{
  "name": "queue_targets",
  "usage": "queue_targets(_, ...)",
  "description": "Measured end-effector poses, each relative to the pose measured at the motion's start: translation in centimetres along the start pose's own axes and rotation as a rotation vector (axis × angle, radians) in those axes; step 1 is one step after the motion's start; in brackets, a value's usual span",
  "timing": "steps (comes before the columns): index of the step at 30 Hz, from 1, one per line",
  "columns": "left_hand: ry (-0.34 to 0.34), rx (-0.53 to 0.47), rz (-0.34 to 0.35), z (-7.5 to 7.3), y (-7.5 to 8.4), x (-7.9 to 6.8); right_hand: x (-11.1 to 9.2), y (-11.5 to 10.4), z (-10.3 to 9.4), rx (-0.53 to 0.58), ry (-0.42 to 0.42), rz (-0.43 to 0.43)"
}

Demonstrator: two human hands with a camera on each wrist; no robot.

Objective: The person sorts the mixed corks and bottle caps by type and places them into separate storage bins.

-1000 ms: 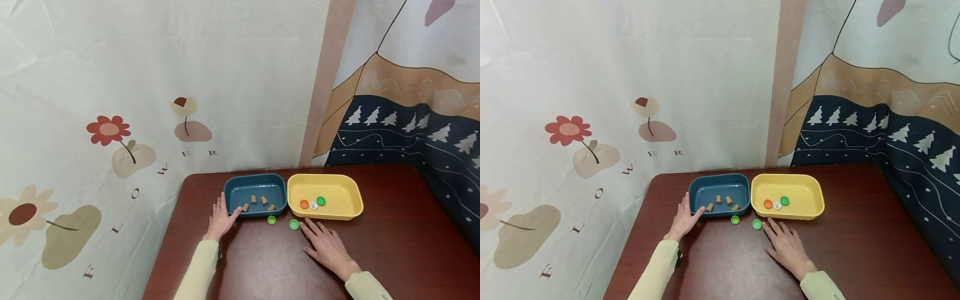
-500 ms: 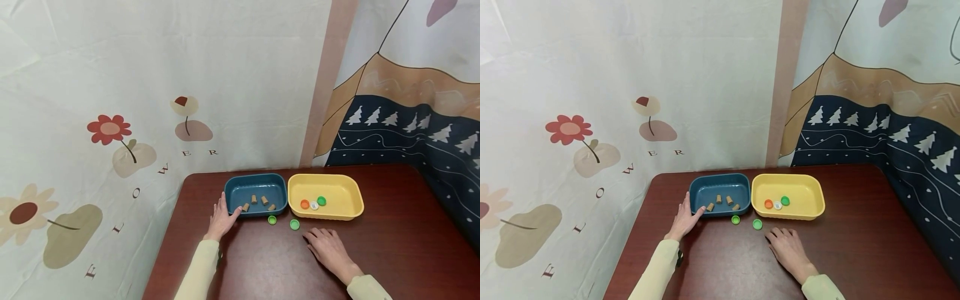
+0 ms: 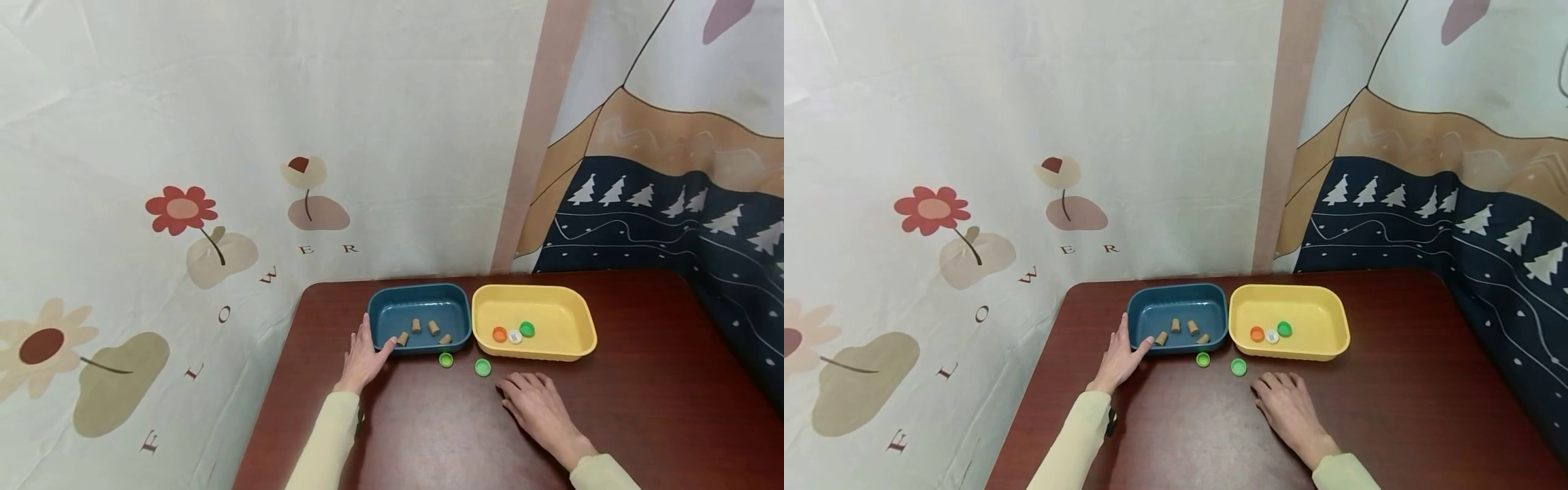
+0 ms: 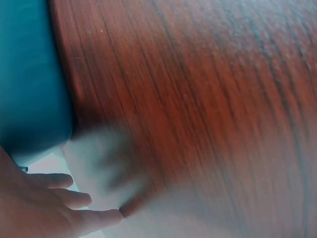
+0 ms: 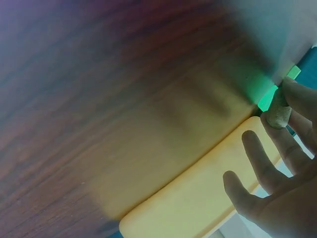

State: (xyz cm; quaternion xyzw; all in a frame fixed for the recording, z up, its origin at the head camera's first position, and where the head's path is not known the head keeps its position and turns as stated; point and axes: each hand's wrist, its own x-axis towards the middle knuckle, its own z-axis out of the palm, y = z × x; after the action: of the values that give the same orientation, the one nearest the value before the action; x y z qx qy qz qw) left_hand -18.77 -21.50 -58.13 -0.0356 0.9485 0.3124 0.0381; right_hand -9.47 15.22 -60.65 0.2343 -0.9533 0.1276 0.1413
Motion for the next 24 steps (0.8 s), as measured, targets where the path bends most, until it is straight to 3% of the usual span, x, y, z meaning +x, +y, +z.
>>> queue_targets(10, 0.020, 0.007, 0.005, -0.1, -0.3, 0.1, 1.8, -1.8, -0.2, 0.082, 0.095, -0.031)
queue_targets(24, 0.025, -0.014, 0.011, 0.4, -0.2, -0.1, 7.1, -5.4, -0.9, 0.233, 0.208, -0.019)
